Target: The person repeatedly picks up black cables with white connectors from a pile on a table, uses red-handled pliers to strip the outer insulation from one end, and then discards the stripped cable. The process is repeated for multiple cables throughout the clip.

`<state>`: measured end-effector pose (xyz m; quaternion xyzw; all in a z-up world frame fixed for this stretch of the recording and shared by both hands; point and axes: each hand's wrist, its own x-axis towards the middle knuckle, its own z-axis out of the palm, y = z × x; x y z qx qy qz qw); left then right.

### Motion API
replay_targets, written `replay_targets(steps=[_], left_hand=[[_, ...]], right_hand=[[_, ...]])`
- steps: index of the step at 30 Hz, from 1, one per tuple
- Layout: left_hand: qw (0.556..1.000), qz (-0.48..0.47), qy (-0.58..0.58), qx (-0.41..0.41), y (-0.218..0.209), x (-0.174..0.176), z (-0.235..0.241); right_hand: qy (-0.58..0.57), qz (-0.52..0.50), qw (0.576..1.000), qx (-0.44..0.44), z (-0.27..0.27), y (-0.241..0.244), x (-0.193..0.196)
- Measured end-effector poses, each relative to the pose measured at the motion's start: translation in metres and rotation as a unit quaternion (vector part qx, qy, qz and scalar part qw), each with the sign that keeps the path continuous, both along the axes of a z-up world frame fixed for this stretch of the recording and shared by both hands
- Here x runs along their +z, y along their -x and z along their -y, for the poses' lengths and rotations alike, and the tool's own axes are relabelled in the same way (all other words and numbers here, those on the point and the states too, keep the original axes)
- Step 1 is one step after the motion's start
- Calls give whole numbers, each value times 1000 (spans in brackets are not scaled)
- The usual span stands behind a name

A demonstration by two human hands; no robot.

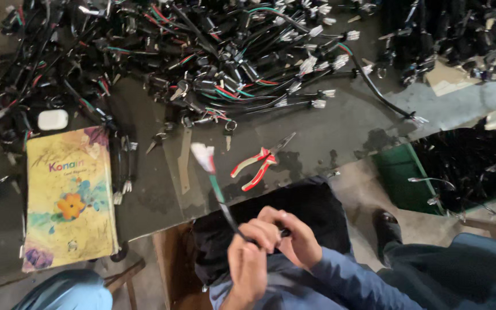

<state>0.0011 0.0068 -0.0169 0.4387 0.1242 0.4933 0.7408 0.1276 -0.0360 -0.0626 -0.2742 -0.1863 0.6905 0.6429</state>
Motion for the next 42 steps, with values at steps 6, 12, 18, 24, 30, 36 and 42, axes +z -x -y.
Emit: replay_targets(steps=[6, 12, 18, 24, 30, 36, 42], left_hand=[[979, 71, 181, 60, 7, 5, -29], [976, 108, 186, 41, 1, 19, -42], [968, -228, 50, -92, 19, 24, -52], [902, -369, -178, 137, 22, 7, -36], [903, -410, -21, 126, 17, 26, -23], [891, -419, -125, 124, 15, 34, -27], [853, -482, -166, 113, 27, -3, -26]], right_hand=[[-18, 312, 945, 102, 3, -19, 14], [-27, 654, 756, 7, 6, -17, 11], [-23, 630, 776, -23, 11, -29, 9], [-59, 621, 781, -32, 5, -30, 18], [-77, 635, 767, -41, 2, -29, 34], [-102, 648, 754, -34, 1, -35, 42], [-88, 583, 807, 34, 3, -35, 41]])
